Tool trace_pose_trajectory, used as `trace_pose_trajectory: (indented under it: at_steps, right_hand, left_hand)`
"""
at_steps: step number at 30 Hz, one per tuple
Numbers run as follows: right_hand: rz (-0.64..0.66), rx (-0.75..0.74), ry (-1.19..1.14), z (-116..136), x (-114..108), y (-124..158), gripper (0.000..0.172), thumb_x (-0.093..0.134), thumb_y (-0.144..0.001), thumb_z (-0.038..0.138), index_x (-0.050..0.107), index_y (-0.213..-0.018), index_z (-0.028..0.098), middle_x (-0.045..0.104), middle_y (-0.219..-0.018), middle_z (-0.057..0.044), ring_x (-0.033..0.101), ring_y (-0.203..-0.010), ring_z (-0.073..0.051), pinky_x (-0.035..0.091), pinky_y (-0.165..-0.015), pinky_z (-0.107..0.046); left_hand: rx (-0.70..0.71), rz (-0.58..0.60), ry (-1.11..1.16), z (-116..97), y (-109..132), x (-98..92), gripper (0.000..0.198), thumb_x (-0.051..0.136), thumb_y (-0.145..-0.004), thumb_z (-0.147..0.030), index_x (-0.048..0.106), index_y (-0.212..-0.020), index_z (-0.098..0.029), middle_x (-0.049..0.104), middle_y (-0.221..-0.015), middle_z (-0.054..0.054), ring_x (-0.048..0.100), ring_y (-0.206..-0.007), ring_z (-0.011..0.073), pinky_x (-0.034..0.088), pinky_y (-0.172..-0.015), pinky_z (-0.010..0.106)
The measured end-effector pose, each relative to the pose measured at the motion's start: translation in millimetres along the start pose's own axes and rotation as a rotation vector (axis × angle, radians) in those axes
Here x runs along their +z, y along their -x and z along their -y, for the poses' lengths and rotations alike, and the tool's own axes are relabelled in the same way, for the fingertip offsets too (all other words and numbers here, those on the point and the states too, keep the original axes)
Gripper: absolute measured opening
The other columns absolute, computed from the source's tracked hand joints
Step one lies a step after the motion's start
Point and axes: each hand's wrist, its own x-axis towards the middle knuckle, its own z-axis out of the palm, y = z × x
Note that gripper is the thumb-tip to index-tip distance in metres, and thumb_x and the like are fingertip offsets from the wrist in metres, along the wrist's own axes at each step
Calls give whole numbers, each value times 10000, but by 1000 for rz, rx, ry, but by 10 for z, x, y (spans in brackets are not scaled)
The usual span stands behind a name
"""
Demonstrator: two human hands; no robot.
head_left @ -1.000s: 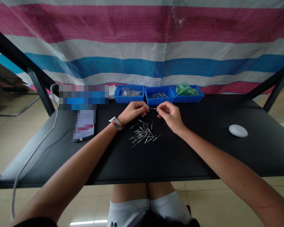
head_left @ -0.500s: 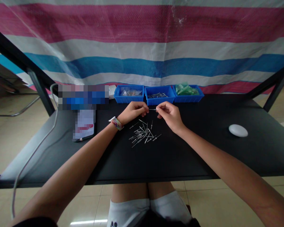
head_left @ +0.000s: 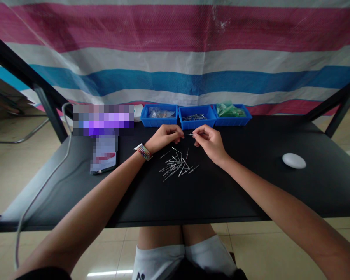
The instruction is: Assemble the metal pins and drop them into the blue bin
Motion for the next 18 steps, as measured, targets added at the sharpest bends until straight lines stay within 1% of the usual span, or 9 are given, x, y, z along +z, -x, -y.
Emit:
trace_pose_trajectory:
  at_steps: [6,10,14,18]
  right_hand:
    - [-20,-4,25,-16,6,-5,239,756,-865,447,692,-886,218,697,-812,-10,654,-616,-139,544,-548,-272]
    - [-17,-5,30,-6,5,-4,269,759,-870,477,691,-871,216,701,-819,-16,656,-617,-141,555,-550,-276]
    - [-4,8,3,5,3,1,221,775,-850,422,696,-892,219,694,-821,-11,662,-627,-145,555,-556,-282]
    - [5,11,-25,7,5,7,196,784,-833,374,689,-899,216,682,-841,-6,668,-633,-141,556,-567,-284]
  left_hand:
    - [9,14,25,-18,5,2,273,781,-838,-405,703,-833,-143,659,-714,17,613,-628,119,504,-622,229]
    - [25,7,14,-12,5,-1,262,775,-844,-402,717,-847,-146,675,-741,23,620,-635,121,514,-622,230]
    - [25,2,-14,-9,5,5,295,733,-880,-435,728,-828,-145,709,-785,41,618,-637,115,515,-626,229]
    - [17,2,-60,-17,4,13,369,721,-900,-495,745,-797,-142,671,-683,24,600,-613,117,495,-616,225]
